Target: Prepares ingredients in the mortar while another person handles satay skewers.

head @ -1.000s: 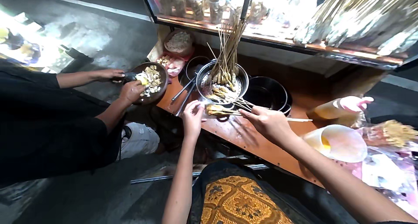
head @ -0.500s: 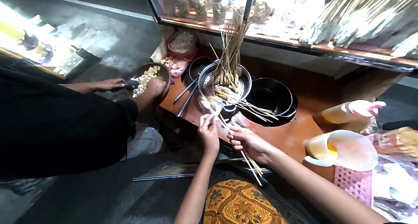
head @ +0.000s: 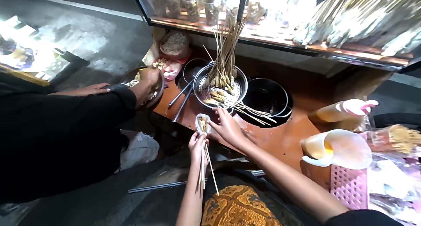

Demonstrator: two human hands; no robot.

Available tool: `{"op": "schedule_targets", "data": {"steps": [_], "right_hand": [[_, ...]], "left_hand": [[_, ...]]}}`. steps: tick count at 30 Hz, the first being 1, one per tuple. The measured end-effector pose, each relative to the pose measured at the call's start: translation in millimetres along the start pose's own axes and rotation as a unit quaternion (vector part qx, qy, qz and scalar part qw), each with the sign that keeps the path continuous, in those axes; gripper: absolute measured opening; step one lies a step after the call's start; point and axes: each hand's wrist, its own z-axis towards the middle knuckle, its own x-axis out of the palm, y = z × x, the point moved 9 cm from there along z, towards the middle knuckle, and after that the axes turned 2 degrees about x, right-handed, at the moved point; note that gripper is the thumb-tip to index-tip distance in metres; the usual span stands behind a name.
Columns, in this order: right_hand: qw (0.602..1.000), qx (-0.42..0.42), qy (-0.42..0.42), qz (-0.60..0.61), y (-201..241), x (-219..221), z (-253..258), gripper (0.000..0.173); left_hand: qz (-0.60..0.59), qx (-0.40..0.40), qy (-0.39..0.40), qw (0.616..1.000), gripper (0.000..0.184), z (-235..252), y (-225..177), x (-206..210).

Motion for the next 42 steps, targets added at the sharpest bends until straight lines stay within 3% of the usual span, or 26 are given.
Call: {"op": "schedule_targets", "data": {"steps": [2, 4, 6, 10, 13, 15, 18, 20, 23, 25, 27, 28, 30, 32, 35, 37, 42], "right_hand": [[0.995, 0.039, 0.04, 0.077, -24, 21, 20, 0.059], [0.991, 0.031, 0.055, 0.117, -27, 34, 28, 0.042], [0.995, 0.014, 0.062, 0.081, -13, 38, 20, 0.028], [0.997, -0.047, 0.068, 0.01, 19, 45, -4, 0.034], [0.99, 0.045, 0.074, 0.114, 3, 60, 2, 0.035], [0.97, 0.131, 0.077, 0.189, -19, 68, 10, 0.04], [0.981, 0.091, 0.086, 0.148, -3, 62, 13, 0.037], [0.992, 0.051, 0.076, 0.082, 14, 54, 5, 0.026], [0.999, -0.021, -0.021, 0.041, 31, 36, 11, 0.022], [0.999, 0.015, -0.026, 0.022, 29, 39, 9, 0.039], [0.996, 0.086, 0.004, 0.023, 28, 34, 17, 0.06], [0.991, 0.124, 0.029, 0.05, 23, 33, 18, 0.058], [0.984, 0.154, 0.019, 0.09, 13, 34, 13, 0.034], [0.986, 0.116, -0.045, 0.114, 21, 20, 18, 0.024], [0.974, 0.028, -0.174, 0.14, 41, 10, 6, 0.011], [0.953, -0.049, -0.259, 0.153, 62, -2, 5, 0.006], [0.96, -0.042, -0.206, 0.186, 61, 3, 20, 0.009]], "left_hand": [[0.013, -0.013, 0.015, 1.0, 0.035, 1, 4, -1], [0.029, -0.016, 0.023, 0.999, 0.034, 2, 3, -3], [0.044, -0.03, 0.014, 0.998, 0.032, 6, 4, -10], [0.078, -0.021, 0.024, 0.996, 0.026, 22, 5, -18], [0.115, 0.005, 0.034, 0.993, 0.021, 29, -5, -17], [0.127, 0.046, 0.033, 0.99, 0.02, 23, -22, -15], [0.156, 0.167, 0.043, 0.973, 0.01, 30, -50, -13], [0.2, 0.194, 0.074, 0.958, 0.012, 34, -58, -16], [0.239, 0.214, 0.103, 0.941, 0.02, 44, -77, -10], [0.255, 0.173, 0.143, 0.941, 0.024, 49, -74, -10], [0.268, 0.208, 0.214, 0.916, 0.028, 53, -93, 11], [0.269, 0.218, 0.248, 0.905, 0.031, 50, -98, 19], [0.258, 0.212, 0.289, 0.897, 0.037, 47, -101, 26], [0.237, 0.212, 0.291, 0.902, 0.037, 53, -112, 35], [0.224, 0.211, 0.199, 0.93, 0.022, 68, -110, 22], [0.219, 0.246, 0.189, 0.925, 0.019, 73, -126, 28], [0.267, 0.241, 0.214, 0.908, 0.025, 79, -132, 47]]}}
